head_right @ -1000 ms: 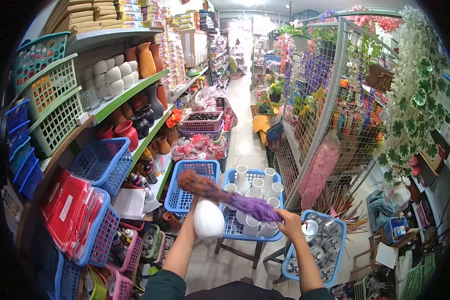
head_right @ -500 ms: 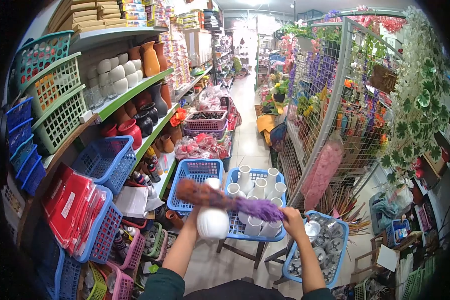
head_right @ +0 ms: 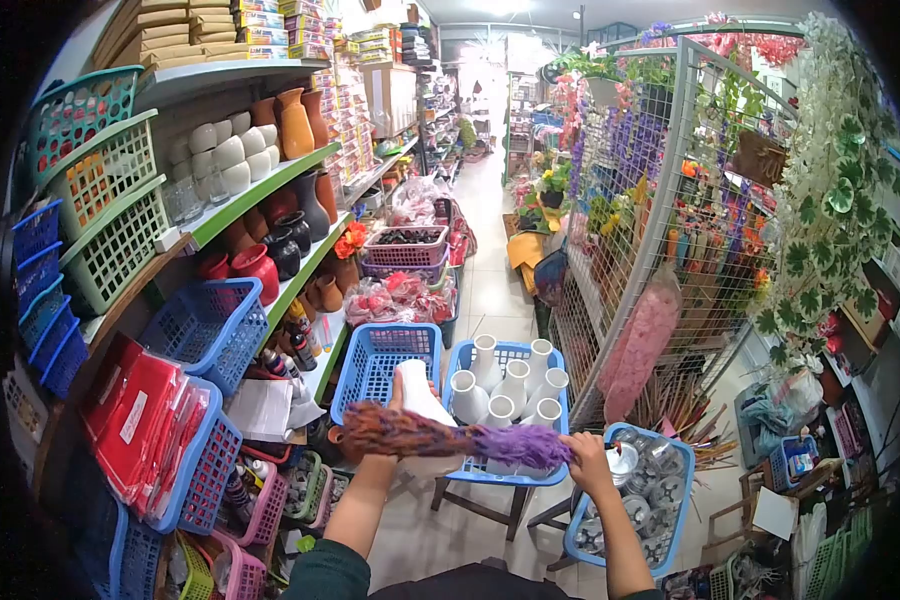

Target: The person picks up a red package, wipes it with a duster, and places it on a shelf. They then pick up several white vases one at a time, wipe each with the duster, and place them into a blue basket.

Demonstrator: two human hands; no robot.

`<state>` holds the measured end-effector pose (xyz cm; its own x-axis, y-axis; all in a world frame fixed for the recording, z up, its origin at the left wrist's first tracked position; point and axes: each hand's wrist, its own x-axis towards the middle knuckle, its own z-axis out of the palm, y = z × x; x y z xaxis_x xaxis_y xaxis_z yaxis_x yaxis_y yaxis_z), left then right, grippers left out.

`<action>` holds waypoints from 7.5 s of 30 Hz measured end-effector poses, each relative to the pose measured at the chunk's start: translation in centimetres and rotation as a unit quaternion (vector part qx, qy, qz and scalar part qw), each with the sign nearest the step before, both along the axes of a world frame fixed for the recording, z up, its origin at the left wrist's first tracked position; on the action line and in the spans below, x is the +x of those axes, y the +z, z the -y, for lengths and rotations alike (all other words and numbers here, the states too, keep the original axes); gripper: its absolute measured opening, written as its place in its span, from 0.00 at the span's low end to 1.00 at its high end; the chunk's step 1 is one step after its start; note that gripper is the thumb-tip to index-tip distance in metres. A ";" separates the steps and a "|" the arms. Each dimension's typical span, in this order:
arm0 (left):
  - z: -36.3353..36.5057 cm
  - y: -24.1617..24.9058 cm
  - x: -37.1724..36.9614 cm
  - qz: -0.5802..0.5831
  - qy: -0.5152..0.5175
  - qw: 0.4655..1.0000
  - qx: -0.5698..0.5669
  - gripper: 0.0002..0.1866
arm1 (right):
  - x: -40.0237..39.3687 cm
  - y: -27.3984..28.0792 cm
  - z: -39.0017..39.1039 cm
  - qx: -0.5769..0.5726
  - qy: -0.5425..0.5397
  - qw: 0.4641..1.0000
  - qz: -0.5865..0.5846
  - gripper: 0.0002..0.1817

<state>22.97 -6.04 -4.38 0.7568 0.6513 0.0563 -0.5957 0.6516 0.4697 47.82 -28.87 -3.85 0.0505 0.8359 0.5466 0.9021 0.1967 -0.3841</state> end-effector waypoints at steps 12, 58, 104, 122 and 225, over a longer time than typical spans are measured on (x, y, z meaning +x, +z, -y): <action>0.5 -0.2 -1.6 -0.029 0.011 0.999 -0.038 0.22 | -0.8 -0.9 -1.6 0.046 -0.072 0.991 -0.103 0.18; 1.9 -0.1 -1.1 0.008 0.048 0.998 0.026 0.28 | -4.2 -1.3 -4.4 0.041 -0.120 0.992 -0.006 0.22; 4.5 -7.9 -18.4 -0.224 0.287 0.931 -0.003 0.32 | -25.0 -19.0 -25.2 -0.345 -0.063 0.905 -0.242 0.37; 4.4 -4.4 -19.1 -0.231 0.285 0.930 0.009 0.29 | -25.5 -9.8 -20.0 -0.153 0.072 0.926 -0.337 0.22; -6.2 10.1 -27.7 -0.715 0.486 0.116 0.489 0.16 | -43.3 13.3 -54.7 -0.224 0.537 0.694 -0.424 0.31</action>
<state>-4.74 0.18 5.71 0.0423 0.6793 0.7326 0.9780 -0.1782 0.1087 4.56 25.79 9.49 -0.5885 0.7168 0.3740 -0.2593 0.2708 -0.9271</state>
